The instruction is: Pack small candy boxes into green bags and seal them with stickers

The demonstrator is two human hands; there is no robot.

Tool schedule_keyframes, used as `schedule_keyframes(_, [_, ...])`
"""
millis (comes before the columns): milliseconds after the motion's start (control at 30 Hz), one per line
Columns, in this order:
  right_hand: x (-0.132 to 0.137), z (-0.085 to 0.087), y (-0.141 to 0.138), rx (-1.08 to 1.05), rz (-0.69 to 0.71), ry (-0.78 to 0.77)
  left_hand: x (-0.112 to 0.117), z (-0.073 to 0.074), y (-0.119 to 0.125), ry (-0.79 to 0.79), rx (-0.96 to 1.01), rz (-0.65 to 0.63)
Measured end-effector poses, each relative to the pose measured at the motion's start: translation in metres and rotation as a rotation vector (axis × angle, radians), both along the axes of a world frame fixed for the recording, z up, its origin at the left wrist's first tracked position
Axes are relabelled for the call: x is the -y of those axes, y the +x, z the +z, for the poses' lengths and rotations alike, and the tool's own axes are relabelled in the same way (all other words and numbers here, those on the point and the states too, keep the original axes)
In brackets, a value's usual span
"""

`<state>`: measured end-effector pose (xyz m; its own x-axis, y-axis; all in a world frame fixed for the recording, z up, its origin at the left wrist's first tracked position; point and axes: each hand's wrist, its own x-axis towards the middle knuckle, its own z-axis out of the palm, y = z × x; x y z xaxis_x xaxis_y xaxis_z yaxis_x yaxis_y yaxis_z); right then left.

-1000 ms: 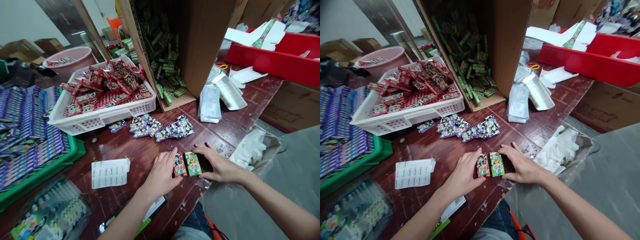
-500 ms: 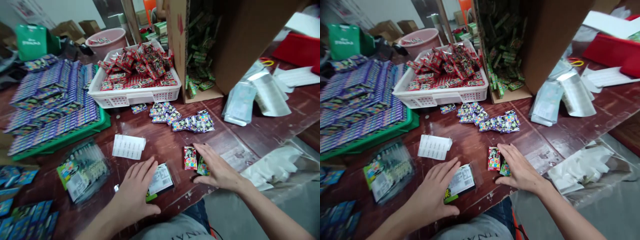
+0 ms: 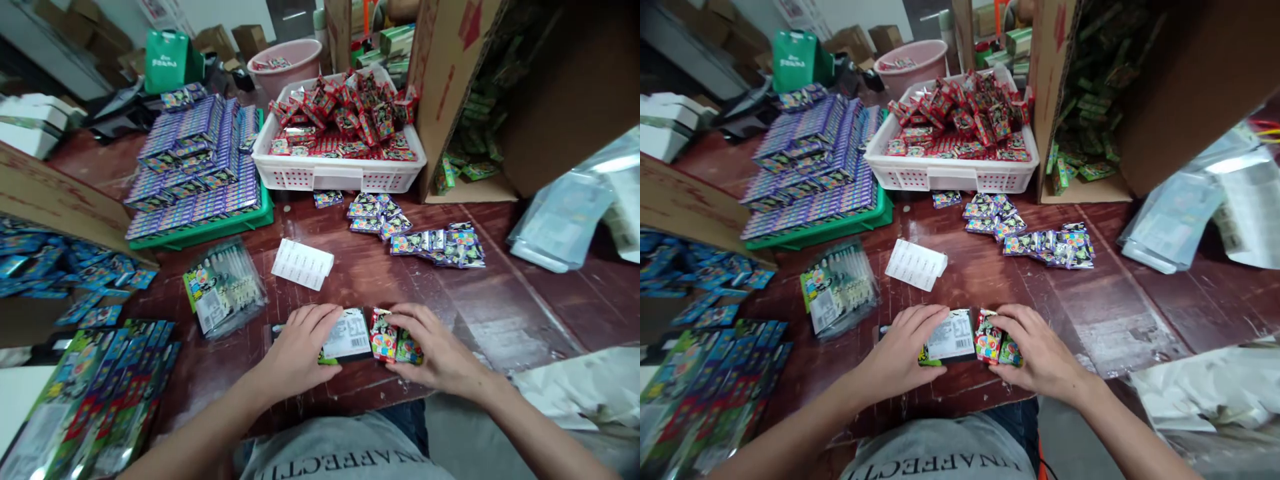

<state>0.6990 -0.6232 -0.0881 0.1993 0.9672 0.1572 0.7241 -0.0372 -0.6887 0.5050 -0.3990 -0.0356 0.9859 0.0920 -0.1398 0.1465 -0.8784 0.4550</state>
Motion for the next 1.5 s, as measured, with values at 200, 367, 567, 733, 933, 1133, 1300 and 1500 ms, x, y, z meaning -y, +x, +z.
schedule_keyframes(200, [-0.006,0.008,0.013,0.026,0.191,-0.04,-0.004,-0.007,0.001,-0.091,-0.046,-0.097])
schedule_keyframes(367, [0.023,0.004,0.037,0.06,0.066,-0.136,-0.007,-0.011,0.003,-0.065,-0.084,-0.063])
schedule_keyframes(567, [0.017,0.005,0.042,-0.137,0.09,-0.023,-0.007,-0.017,0.008,-0.047,-0.081,-0.089])
schedule_keyframes(733, [0.006,0.015,0.047,-0.281,0.155,0.007,-0.005,-0.013,0.014,-0.114,-0.026,-0.096])
schedule_keyframes(933, [-0.004,0.017,0.051,-0.288,0.179,-0.025,-0.005,-0.008,0.016,-0.089,0.004,-0.076])
schedule_keyframes(1133, [-0.029,0.031,0.054,-0.337,0.209,0.034,-0.008,-0.002,0.007,-0.097,0.06,0.02])
schedule_keyframes(1300, [-0.051,0.041,0.054,-0.31,0.245,-0.009,-0.011,-0.002,-0.008,-0.097,0.055,0.156])
schedule_keyframes(1500, [-0.074,0.053,0.046,-0.255,0.055,0.156,-0.015,0.002,-0.023,-0.088,0.144,0.331])
